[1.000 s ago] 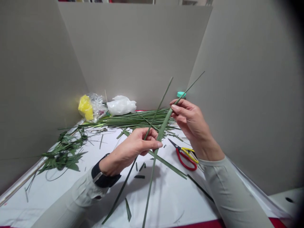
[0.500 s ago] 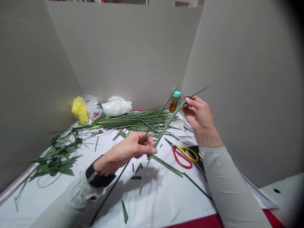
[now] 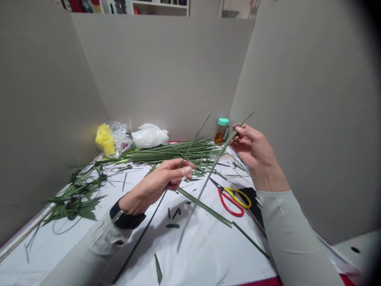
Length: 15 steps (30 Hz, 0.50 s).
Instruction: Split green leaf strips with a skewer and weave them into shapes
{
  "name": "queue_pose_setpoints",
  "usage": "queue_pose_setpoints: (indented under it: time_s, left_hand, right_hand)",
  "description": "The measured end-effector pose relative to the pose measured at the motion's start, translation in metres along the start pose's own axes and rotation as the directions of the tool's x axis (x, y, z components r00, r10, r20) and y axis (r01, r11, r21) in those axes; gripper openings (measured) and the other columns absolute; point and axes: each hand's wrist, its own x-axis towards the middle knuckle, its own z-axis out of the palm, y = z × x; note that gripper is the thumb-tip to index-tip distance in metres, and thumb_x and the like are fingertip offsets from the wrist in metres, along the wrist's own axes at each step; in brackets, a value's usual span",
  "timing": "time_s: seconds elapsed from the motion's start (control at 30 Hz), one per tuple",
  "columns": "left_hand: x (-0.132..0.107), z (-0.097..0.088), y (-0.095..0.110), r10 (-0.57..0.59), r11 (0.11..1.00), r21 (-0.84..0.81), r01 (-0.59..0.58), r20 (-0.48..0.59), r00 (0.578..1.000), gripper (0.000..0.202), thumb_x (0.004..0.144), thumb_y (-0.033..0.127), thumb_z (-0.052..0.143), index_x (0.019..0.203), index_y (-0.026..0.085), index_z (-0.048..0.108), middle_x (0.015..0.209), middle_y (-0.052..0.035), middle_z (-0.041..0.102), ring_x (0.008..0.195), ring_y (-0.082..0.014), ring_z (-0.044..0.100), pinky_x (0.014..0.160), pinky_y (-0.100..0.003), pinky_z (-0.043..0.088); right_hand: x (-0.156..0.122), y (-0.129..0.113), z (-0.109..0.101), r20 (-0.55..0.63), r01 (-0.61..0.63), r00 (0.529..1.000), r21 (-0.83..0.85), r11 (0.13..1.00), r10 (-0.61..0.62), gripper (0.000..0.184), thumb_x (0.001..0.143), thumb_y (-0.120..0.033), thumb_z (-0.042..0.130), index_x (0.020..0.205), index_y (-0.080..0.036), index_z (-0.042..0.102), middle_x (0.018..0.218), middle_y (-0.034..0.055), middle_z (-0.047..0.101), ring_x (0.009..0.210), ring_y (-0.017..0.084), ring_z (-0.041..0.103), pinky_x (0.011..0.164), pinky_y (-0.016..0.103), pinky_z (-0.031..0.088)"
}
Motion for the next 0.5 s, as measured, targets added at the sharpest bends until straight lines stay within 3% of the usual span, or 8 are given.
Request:
queue_pose_setpoints:
  time_s: [0.1,0.23,0.33,0.5]
  left_hand:
    - [0.003,-0.004,-0.002,0.027,0.987,-0.158,-0.024,0.018,0.999,0.034,0.091,0.042,0.063,0.104,0.012,0.068,0.086,-0.0048,0.059,0.058,-0.0076,0.028,0.050,-0.024,0.019]
    - [0.004,-0.003,-0.003,0.082,0.966,-0.246,-0.075,0.018,0.997,0.024,0.087,0.035,0.068,0.090,0.011,0.069,0.081,-0.0032,0.058,0.057,-0.0065,0.035,0.051,-0.022,0.026]
    - [0.002,0.000,-0.001,0.132,0.963,-0.232,-0.136,-0.030,0.991,0.019,0.084,0.030,0.072,0.083,0.011,0.069,0.080,-0.0017,0.058,0.059,-0.0065,0.041,0.053,-0.021,0.033]
    - [0.000,0.003,0.001,0.186,0.976,-0.098,-0.196,-0.099,0.977,0.022,0.084,0.033,0.069,0.075,0.012,0.068,0.079,-0.0032,0.061,0.063,-0.0111,0.050,0.055,-0.025,0.041]
  right_hand:
    - [-0.013,0.006,0.018,0.210,-0.073,0.973,-0.107,0.992,0.094,0.010,0.071,-0.020,0.081,0.075,-0.018,0.072,0.079,0.0001,0.059,0.070,0.009,0.052,0.062,0.020,0.050]
    - [-0.037,0.022,0.046,0.436,-0.117,0.879,-0.190,0.975,0.191,0.016,0.082,-0.030,0.076,0.075,-0.017,0.068,0.083,0.0015,0.061,0.077,0.011,0.059,0.069,0.022,0.051]
    - [-0.050,0.031,0.058,0.482,-0.165,0.842,-0.198,0.966,0.243,0.019,0.084,-0.032,0.074,0.077,-0.018,0.064,0.080,0.0001,0.061,0.073,0.011,0.060,0.067,0.023,0.050]
    - [-0.057,0.034,0.062,0.505,-0.165,0.824,-0.222,0.961,0.258,0.017,0.086,-0.033,0.074,0.097,-0.020,0.070,0.085,-0.0002,0.062,0.070,0.011,0.060,0.064,0.025,0.050]
